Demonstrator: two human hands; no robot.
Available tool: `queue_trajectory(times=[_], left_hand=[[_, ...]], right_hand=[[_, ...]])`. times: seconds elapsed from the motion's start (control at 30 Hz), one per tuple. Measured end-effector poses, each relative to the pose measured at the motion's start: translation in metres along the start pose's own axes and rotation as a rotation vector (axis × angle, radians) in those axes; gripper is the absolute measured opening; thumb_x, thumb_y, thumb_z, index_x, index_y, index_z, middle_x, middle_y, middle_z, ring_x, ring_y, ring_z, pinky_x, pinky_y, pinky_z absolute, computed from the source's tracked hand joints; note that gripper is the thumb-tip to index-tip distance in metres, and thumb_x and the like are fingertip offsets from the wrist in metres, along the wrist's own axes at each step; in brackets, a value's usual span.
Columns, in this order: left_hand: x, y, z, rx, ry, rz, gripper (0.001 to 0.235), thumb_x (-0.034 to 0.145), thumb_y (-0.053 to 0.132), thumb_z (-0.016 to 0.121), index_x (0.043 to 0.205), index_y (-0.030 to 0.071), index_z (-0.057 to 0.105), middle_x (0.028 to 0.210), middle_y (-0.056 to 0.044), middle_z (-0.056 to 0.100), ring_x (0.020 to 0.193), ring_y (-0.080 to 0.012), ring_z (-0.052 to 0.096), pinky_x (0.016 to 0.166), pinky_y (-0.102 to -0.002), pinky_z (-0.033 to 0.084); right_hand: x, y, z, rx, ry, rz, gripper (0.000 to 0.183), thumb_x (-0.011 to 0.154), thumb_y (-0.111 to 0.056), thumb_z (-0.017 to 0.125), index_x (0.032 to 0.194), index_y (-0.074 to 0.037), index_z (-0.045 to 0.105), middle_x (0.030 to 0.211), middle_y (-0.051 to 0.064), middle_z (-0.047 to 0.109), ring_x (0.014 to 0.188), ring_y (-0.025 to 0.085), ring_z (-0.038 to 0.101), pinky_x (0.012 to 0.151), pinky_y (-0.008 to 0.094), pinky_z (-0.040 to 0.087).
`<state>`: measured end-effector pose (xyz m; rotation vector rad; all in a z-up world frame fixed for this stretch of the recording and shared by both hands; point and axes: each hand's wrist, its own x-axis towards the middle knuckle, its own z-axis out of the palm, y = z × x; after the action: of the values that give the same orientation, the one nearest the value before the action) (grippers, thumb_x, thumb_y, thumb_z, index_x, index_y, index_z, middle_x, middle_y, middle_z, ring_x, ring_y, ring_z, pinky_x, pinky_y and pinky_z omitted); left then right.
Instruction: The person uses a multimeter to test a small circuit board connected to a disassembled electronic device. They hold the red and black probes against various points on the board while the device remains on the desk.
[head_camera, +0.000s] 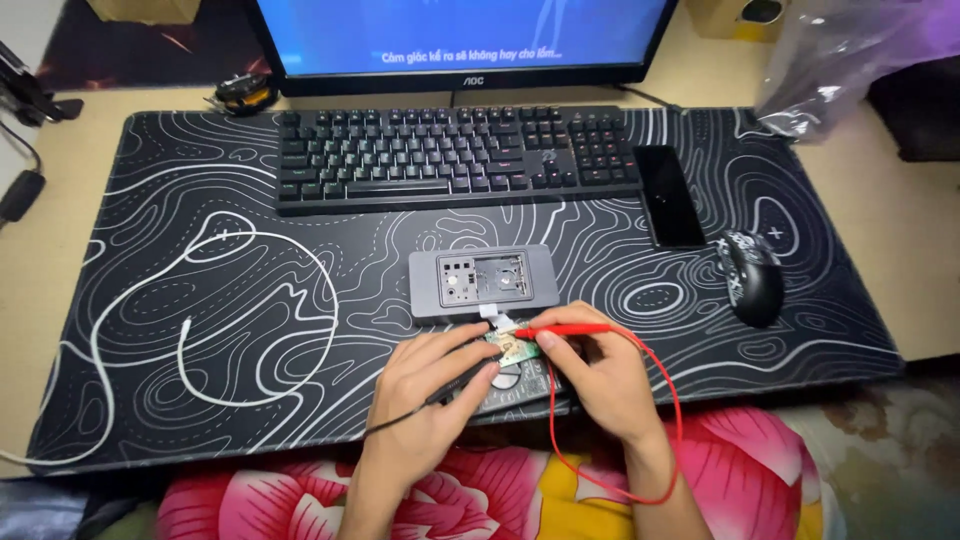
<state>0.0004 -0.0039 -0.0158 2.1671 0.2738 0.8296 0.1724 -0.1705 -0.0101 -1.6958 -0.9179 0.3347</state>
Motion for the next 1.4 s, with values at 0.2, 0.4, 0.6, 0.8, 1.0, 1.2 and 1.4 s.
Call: queue_trajectory(times=[0.2,0.4,0.6,0.8,1.0,1.2,1.4], left_hand=[[-0.003,-0.006,0.004,0.020,-0.020,-0.067,0.019,0.102,0.029,0.080,0.116,0.021,0.091,0.134,0.002,0.088,0.120,-0.0204,0.080,0.108,-0.041,0.052],[0.001,0.000,-0.002,-0.074,0.020,-0.018,0.016,0.103,0.024,0.086,0.115,0.017,0.092,0.125,-0.009,0.091,0.113,-0.0364,0.084,0.101,-0.046,0.061],[0.001,-0.005,0.001,-0.100,0.011,-0.035,0.014,0.103,0.027,0.086,0.114,0.022,0.093,0.125,-0.003,0.091,0.117,-0.0326,0.084,0.102,-0.044,0.063],[0.003,0.002,-0.004,-0.177,-0.020,-0.081,0.016,0.104,0.022,0.084,0.116,0.018,0.092,0.126,-0.009,0.090,0.121,-0.0368,0.083,0.106,-0.049,0.063],[0.004,-0.010,-0.001,-0.202,-0.066,-0.136,0.017,0.105,0.026,0.083,0.117,0.021,0.092,0.128,-0.005,0.090,0.127,-0.0334,0.081,0.111,-0.047,0.060],[0.007,-0.020,0.002,-0.194,-0.085,-0.152,0.018,0.103,0.030,0.084,0.117,0.021,0.092,0.130,-0.003,0.089,0.129,-0.0318,0.080,0.111,-0.047,0.060],[0.008,-0.035,0.005,-0.195,-0.083,-0.148,0.016,0.103,0.029,0.086,0.115,0.023,0.093,0.126,0.001,0.090,0.127,-0.0274,0.081,0.111,-0.044,0.060]], right_hand=[[0.002,0.005,-0.001,0.036,0.006,0.071,0.014,0.106,-0.014,0.076,0.113,-0.007,0.087,0.115,0.004,0.087,0.113,0.016,0.079,0.108,0.030,0.059],[0.010,0.026,-0.002,0.146,0.010,-0.031,0.016,0.106,-0.008,0.081,0.119,-0.003,0.089,0.103,0.013,0.083,0.098,0.019,0.074,0.094,0.040,0.063],[0.014,0.034,-0.002,0.187,0.001,-0.009,0.016,0.105,-0.009,0.081,0.119,-0.005,0.089,0.094,0.008,0.081,0.083,0.014,0.072,0.083,0.035,0.063],[0.020,0.053,0.000,0.224,0.017,-0.031,0.014,0.104,-0.009,0.083,0.117,-0.005,0.088,0.091,0.007,0.080,0.078,0.013,0.069,0.077,0.031,0.060],[0.022,0.048,0.003,0.254,0.027,-0.010,0.011,0.102,-0.011,0.087,0.112,-0.008,0.089,0.084,0.004,0.081,0.071,0.012,0.072,0.068,0.027,0.055],[0.026,0.055,0.003,0.281,0.019,-0.003,0.011,0.101,-0.011,0.087,0.112,-0.008,0.089,0.079,0.003,0.079,0.070,0.010,0.071,0.064,0.022,0.051],[0.030,0.060,0.003,0.272,-0.010,0.014,0.012,0.101,-0.014,0.088,0.111,-0.008,0.089,0.083,0.005,0.082,0.071,0.012,0.073,0.064,0.023,0.054]])
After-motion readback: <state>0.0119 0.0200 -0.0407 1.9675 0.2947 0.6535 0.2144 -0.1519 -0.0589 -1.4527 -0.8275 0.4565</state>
